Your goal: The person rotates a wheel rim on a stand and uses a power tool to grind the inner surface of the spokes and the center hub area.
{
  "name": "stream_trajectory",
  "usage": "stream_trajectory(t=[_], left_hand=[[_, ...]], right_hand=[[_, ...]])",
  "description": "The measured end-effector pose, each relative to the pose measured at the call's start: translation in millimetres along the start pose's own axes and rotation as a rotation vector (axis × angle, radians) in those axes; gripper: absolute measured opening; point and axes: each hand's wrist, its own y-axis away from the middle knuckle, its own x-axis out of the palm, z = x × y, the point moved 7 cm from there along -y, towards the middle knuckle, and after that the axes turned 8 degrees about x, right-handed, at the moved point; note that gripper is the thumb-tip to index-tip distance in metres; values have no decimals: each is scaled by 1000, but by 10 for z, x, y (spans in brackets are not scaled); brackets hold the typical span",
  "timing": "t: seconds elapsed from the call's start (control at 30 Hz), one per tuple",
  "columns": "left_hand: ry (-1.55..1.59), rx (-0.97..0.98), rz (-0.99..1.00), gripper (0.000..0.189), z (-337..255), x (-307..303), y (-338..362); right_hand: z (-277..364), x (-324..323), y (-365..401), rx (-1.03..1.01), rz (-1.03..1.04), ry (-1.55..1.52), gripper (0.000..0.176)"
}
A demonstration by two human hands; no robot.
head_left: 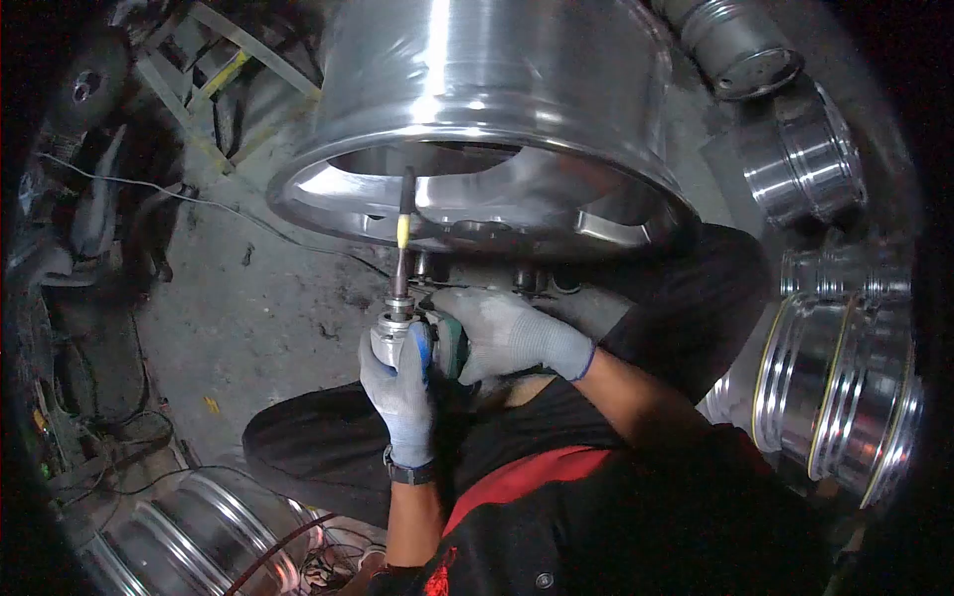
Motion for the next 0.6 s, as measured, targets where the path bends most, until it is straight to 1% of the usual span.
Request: stream_trajectory(t=[0.03,0.1,0.13,0.2,0.33,0.4,0.43,0.5,0.53,0.57,0.6], left_hand=[[-2,2,-1,40,5,1,4],[-147,90,-28,39,-16,2,18],[-147,90,-26,39,0,23,28],[-265,110,-45,38,-4,38,48],[-167,77,-44,37,-121,17,24],[-110,13,-6,39,-246,47,16],[-112,14,-7,39,-233,48,19],[-263,112,-49,40,-249,49,37],[-238,128,-69,40,-267,65,43],[-238,131,-66,40,-276,69,40],[-228,91,-65,39,-256,57,46]], right_hand=[[-11,11,10,-2,-1,-1,82],[-57,19,60,-6,2,-82,83],[-73,3,81,-4,1,-83,83],[-53,-55,125,-36,-2,-79,84],[-4,-74,83,-43,47,-137,84],[-15,-36,71,-65,38,-194,85],[-10,-40,80,-67,38,-195,85],[-16,-79,121,-64,26,-191,87],[-1,-101,126,-64,23,-193,87],[12,-116,128,-59,33,-183,87],[20,-116,124,-54,44,-175,88]])
